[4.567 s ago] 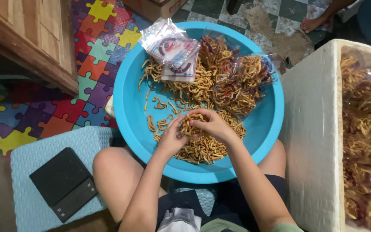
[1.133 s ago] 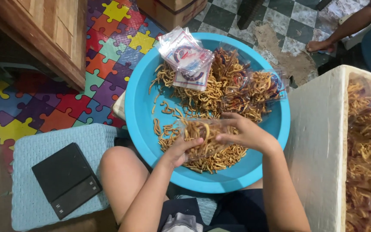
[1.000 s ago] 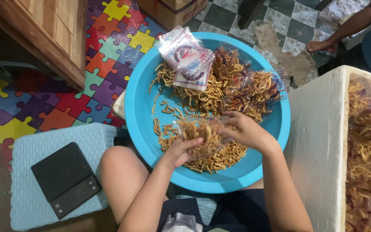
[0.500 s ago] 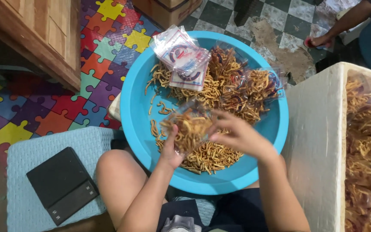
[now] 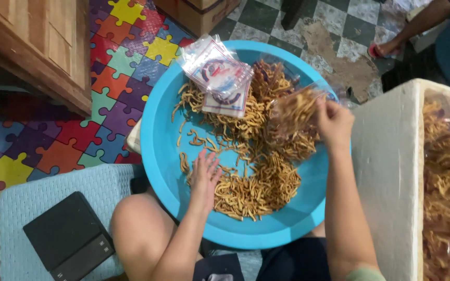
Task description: Filling small plastic bags with dried snacks from a large basin and weighing them on a digital scale.
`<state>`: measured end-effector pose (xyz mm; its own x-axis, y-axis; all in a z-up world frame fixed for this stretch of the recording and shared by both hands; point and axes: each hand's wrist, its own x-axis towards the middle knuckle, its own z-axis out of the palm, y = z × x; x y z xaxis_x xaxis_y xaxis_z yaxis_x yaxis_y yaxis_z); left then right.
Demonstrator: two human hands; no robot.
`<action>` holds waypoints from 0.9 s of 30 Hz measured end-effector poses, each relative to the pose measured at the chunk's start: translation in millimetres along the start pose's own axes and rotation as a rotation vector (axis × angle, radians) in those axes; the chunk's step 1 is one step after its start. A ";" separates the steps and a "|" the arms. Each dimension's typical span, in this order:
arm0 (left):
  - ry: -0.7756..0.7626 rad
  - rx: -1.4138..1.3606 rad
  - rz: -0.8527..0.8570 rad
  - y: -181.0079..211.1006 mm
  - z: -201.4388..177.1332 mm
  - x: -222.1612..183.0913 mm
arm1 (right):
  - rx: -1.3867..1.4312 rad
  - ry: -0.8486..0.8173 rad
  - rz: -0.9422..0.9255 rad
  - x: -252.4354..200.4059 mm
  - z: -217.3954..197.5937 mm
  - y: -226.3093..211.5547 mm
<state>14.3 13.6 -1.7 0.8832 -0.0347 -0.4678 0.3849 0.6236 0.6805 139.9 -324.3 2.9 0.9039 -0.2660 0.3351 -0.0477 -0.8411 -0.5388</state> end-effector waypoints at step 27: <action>0.028 0.115 0.010 11.6 10.0 4.3 | -0.001 0.319 -0.162 67.1 64.2 17.9</action>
<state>25.3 12.8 9.9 0.8799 -0.0065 -0.4752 0.4060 0.5300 0.7445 226.9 -327.0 -33.9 0.7213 -0.2628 0.6408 0.0844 -0.8850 -0.4579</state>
